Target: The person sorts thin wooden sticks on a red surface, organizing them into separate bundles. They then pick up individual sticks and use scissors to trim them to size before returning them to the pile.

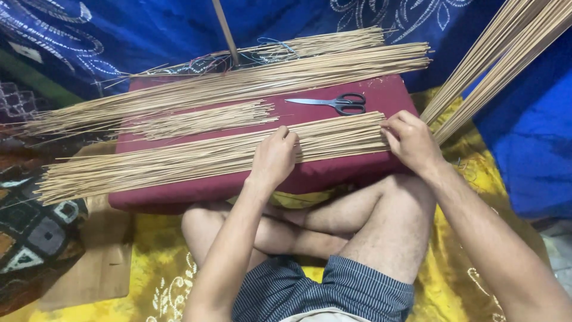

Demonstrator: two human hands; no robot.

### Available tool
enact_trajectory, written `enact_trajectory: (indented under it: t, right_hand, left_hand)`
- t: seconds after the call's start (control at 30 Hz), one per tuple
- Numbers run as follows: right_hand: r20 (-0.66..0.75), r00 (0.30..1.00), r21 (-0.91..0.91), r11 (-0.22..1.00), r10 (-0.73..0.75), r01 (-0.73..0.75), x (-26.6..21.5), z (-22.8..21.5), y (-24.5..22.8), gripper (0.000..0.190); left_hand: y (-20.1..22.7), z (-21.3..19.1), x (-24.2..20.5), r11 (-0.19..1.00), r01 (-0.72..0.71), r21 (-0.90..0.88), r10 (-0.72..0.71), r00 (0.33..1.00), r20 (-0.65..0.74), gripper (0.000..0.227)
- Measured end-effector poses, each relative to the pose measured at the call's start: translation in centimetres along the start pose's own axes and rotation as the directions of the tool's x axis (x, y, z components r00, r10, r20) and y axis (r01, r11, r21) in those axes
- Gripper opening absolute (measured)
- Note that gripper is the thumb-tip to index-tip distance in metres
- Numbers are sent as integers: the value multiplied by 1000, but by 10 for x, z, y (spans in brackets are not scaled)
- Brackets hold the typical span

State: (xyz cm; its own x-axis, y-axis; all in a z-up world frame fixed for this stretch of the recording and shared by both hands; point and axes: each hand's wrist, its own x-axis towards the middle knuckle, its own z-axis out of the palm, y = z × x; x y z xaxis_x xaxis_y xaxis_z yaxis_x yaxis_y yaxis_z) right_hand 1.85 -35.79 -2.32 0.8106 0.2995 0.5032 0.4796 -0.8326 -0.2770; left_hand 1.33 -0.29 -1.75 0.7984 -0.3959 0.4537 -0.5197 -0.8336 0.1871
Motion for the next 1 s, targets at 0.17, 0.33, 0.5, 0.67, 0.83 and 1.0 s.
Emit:
enact_trajectory:
  t: [0.17,0.33,0.5,0.67,0.83,1.0]
  right_hand:
    - [-1,1000,-3,1000,-8,8,0,3,0,12]
    - [-1,1000,-23,1000,-8,8,0,7,1,12]
    - [-28,999,-33,999,-28,28,-1,12,8,13]
    - [-31,998,-49,998,-52,50,7,-11,-7,14]
    - [5,1000,144,989,-21,20,5,-22,-9,13]
    - [35,977,572,798,209,-191,-9,-33,-35,16]
  left_hand:
    - [-1,-5,-1,999,40,-29,-38,997,71,15]
    - [-3,3,0,998,63,7,-63,993,97,10]
    - [-5,9,2,999,47,26,-49,995,82,10]
    - [1,-13,2,999,40,35,-42,996,84,9]
    - [2,-39,-4,998,5,56,-8,998,55,9]
    - [7,-64,-13,990,-44,136,35,997,74,11]
